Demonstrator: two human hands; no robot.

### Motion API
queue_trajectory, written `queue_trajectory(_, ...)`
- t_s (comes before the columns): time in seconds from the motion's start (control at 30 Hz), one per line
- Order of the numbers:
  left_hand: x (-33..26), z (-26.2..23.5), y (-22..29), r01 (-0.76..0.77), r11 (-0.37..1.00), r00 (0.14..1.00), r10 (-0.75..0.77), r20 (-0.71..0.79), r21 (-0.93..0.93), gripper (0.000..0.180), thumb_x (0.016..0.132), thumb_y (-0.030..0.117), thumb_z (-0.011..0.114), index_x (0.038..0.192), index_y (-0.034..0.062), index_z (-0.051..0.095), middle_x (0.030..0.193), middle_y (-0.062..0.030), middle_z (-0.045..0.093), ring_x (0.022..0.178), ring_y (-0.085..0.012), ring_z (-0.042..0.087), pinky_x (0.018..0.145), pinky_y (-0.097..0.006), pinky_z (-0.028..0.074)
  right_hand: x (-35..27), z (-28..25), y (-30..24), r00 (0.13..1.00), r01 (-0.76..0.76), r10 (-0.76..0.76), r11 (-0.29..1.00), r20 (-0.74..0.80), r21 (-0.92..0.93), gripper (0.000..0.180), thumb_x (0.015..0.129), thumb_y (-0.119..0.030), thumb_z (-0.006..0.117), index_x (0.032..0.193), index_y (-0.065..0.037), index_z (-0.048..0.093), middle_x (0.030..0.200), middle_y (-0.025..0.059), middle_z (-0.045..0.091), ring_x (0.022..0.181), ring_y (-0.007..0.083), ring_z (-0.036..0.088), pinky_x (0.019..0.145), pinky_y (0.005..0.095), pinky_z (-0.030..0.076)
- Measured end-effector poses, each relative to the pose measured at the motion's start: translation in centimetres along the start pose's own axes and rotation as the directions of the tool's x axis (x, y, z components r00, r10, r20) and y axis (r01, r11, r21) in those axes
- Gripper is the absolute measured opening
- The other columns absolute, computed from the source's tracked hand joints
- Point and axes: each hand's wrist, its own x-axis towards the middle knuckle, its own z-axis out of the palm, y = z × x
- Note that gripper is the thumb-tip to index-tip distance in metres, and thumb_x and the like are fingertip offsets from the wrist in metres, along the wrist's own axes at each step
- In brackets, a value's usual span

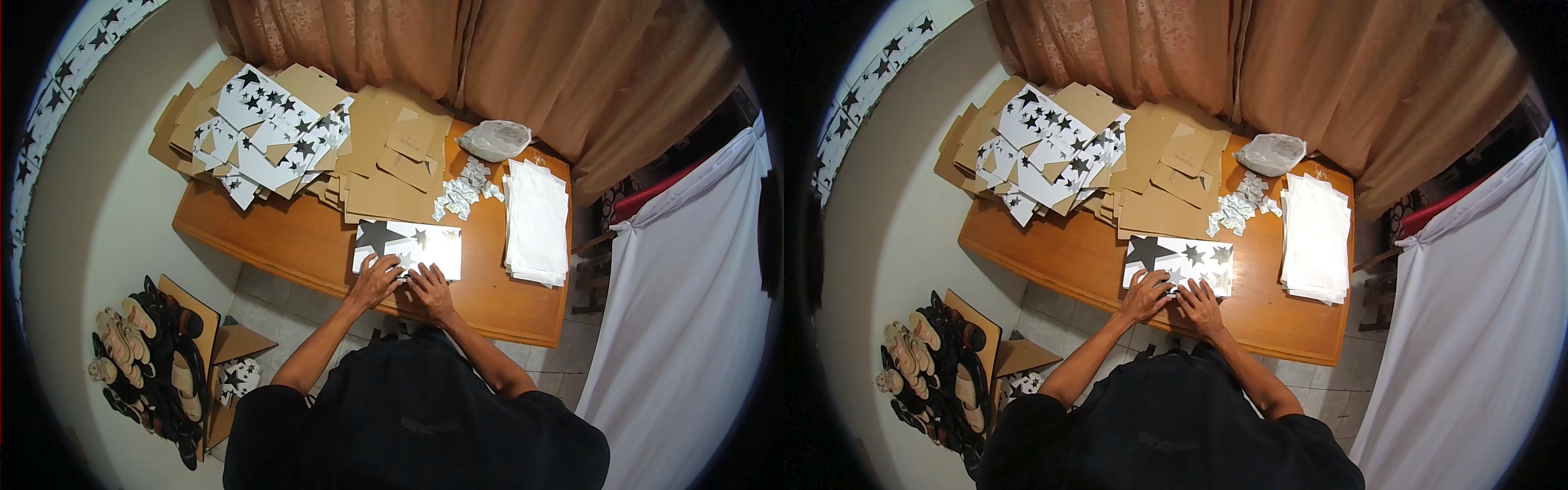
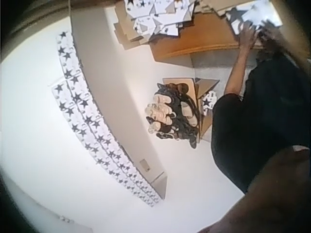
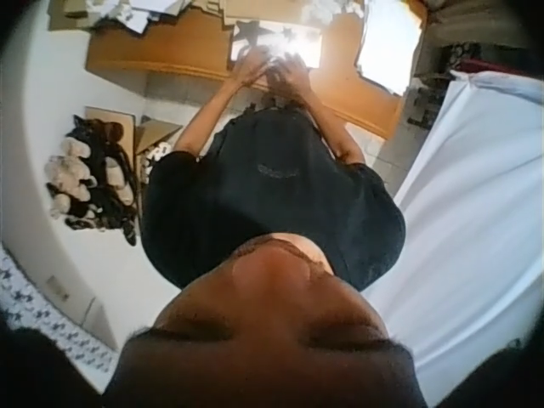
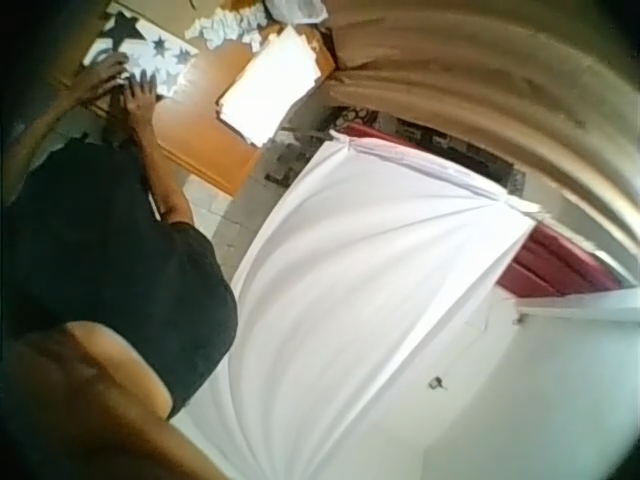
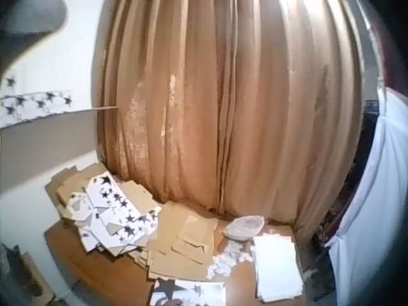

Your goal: Folding cardboard shoe boxes, inserting tissue paper and silica gel packets, and placing the finished boxes on a shelf.

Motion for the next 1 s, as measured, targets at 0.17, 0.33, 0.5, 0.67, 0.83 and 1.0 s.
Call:
queue_trajectory(0.17, 0.2, 0.3, 0.0, -0.025, 1.0, 0.999, 0.025, -0.032, 0.01, 0.031, 0.085, 0.017, 0.076, 0.114, 0.0084, 0.067, 0.124, -0.0086, 0.061, 0.13, -0.0254, 0.053, 0.11, -0.053, 0.031, -0.4, 1.3, 0.6, 0.998, 0.004, -0.003, 1.0, -0.067, 0.029, 0.038, 0.082, -0.022, 0.077, 0.117, -0.008, 0.072, 0.137, 0.0051, 0.062, 0.136, 0.0295, 0.05, 0.115, 0.0554, 0.035)
queue_trajectory(0.33, 0.2, 0.3, -0.1, -0.013, 1.0, 0.999, 0.014, -0.032, 0.027, 0.031, 0.085, 0.016, 0.076, 0.113, 0.009, 0.066, 0.123, -0.0081, 0.061, 0.129, -0.0261, 0.053, 0.109, -0.054, 0.031, 0.1, 0.9, 0.5, 1.0, 0.016, -0.016, 1.0, -0.024, -0.018, 0.039, 0.08, -0.022, 0.077, 0.117, -0.009, 0.072, 0.135, 0.0044, 0.063, 0.134, 0.0289, 0.051, 0.114, 0.0566, 0.035)
queue_trajectory(0.5, 0.0, 0.2, 0.0, -0.014, 1.0, 1.0, 0.013, 0.013, 0.013, 0.031, 0.085, 0.016, 0.075, 0.113, 0.0087, 0.065, 0.122, -0.0074, 0.061, 0.132, -0.0256, 0.051, 0.111, -0.054, 0.029, 0.2, 0.4, 0.6, 0.998, 0.045, -0.045, 0.999, -0.034, -0.02, 0.037, 0.081, -0.02, 0.076, 0.116, -0.01, 0.073, 0.13, 0.0039, 0.064, 0.131, 0.0282, 0.053, 0.111, 0.0572, 0.037)
queue_trajectory(0.67, 0.1, 0.2, 0.1, 0.006, 1.0, 1.0, -0.006, 0.019, 0.002, 0.028, 0.087, 0.017, 0.074, 0.112, 0.0087, 0.066, 0.121, -0.0067, 0.062, 0.132, -0.0255, 0.051, 0.112, -0.055, 0.028, 0.3, 0.5, 0.3, 0.998, 0.035, -0.036, 0.998, -0.042, -0.043, 0.033, 0.082, -0.018, 0.075, 0.114, -0.01, 0.074, 0.129, 0.004, 0.065, 0.131, 0.0278, 0.053, 0.111, 0.0574, 0.037)
queue_trajectory(0.83, 0.1, 0.4, 0.1, 0.01, 1.0, 1.0, -0.01, 0.015, 0.005, 0.024, 0.089, 0.018, 0.072, 0.11, 0.0083, 0.068, 0.12, -0.007, 0.063, 0.132, -0.0256, 0.051, 0.112, -0.055, 0.028, 0.0, 1.1, 0.5, 0.998, 0.026, -0.027, 0.999, -0.065, -0.019, 0.03, 0.082, -0.018, 0.075, 0.11, -0.01, 0.074, 0.127, 0.0033, 0.066, 0.13, 0.0261, 0.055, 0.111, 0.057, 0.037)
queue_trajectory(1.0, 0.2, 0.6, 0.1, 0.003, 1.0, 1.0, -0.004, -0.004, -0.006, 0.022, 0.089, 0.018, 0.073, 0.108, 0.0075, 0.069, 0.119, -0.007, 0.063, 0.131, -0.0255, 0.052, 0.111, -0.055, 0.029, 0.1, 1.3, 1.2, 0.994, 0.042, -0.041, 0.999, -0.099, 0.007, 0.026, 0.08, -0.018, 0.075, 0.105, -0.01, 0.074, 0.121, 0.002, 0.07, 0.125, 0.0225, 0.06, 0.109, 0.0561, 0.038)
